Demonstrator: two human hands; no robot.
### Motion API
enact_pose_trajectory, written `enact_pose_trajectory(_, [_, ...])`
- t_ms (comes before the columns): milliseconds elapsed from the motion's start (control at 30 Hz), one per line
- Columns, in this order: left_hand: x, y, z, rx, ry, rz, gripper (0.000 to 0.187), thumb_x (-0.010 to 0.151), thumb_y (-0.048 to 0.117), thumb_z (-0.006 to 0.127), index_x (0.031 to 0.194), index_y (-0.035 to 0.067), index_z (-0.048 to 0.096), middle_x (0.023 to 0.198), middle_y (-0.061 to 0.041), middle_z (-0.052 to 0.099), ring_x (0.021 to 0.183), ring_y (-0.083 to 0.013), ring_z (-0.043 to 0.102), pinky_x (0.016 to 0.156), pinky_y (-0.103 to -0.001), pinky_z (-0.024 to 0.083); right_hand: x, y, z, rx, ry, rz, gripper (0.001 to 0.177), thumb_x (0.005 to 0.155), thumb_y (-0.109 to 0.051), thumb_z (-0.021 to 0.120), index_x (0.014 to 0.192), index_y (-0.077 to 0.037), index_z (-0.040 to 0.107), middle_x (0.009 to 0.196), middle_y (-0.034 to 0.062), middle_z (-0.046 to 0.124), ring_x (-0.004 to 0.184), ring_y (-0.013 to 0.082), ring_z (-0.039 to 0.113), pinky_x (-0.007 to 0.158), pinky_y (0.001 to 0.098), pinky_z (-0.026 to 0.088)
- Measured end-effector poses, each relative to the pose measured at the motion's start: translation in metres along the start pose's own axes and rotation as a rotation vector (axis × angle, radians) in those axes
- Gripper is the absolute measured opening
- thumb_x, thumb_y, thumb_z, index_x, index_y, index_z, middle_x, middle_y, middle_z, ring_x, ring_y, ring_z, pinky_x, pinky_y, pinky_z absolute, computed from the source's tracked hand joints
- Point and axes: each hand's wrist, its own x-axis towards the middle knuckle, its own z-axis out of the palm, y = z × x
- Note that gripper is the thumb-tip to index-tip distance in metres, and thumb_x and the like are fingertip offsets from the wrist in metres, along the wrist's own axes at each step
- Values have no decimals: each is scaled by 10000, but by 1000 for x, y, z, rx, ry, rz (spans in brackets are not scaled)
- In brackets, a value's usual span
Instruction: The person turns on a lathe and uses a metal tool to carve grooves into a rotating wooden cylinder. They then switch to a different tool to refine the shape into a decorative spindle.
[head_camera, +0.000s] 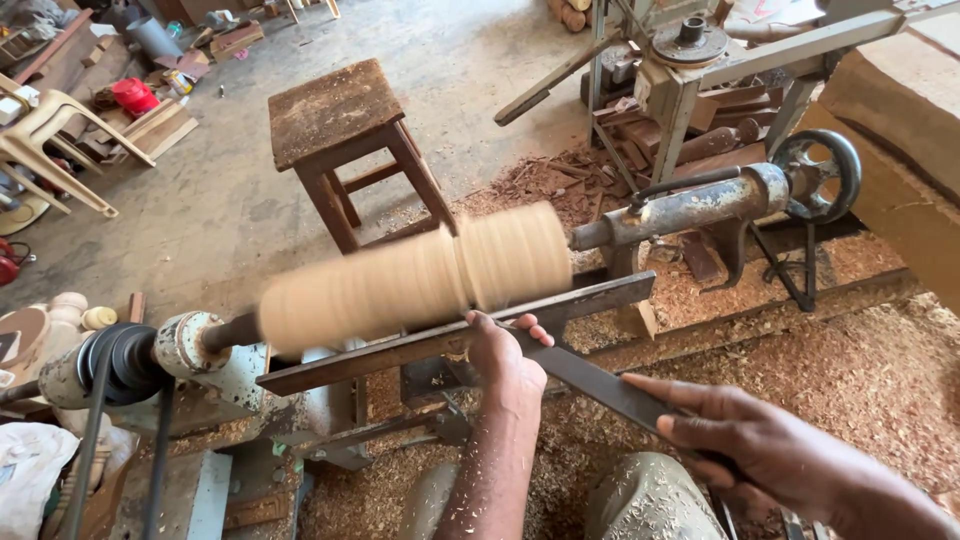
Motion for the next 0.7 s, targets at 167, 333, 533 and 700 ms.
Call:
enact_pose_trajectory(167, [3,-3,-1,-37,-31,6,507,1055,593,273,1169,124,427,662,-150,593,483,-226,508,448,-392,437,5,3,-12,11,-75,-55,573,1047,-225,548,1591,-200,370,521,-9,466,346,101,411,320,258,386])
enact_pose_trajectory(333, [11,-4,-7,19,21,0,529,1048,612,302,1138,113,454,641,-145,577,459,-238,479,431,-392,411,-10,-10,43,-218,162,148,633,1012,-330,555,1627,-384,415,499,-18,423,356,114,366,336,278,350])
enact_pose_trajectory(533, [41,-4,-28,121,-119,-4,645,1060,624,318,1011,8,501,609,-135,563,431,-234,488,377,-381,407,12,37,66,-2,276,164,587,988,-229,623,1541,-366,480,532,22,457,444,152,390,409,302,323])
enact_pose_trajectory(700, [14,9,-19,137,-88,-58,597,1067,600,318,1039,33,505,652,-148,592,472,-235,524,421,-401,452,6,19,61,20,245,244,554,1002,-231,602,1532,-359,505,538,26,454,447,160,387,412,309,336])
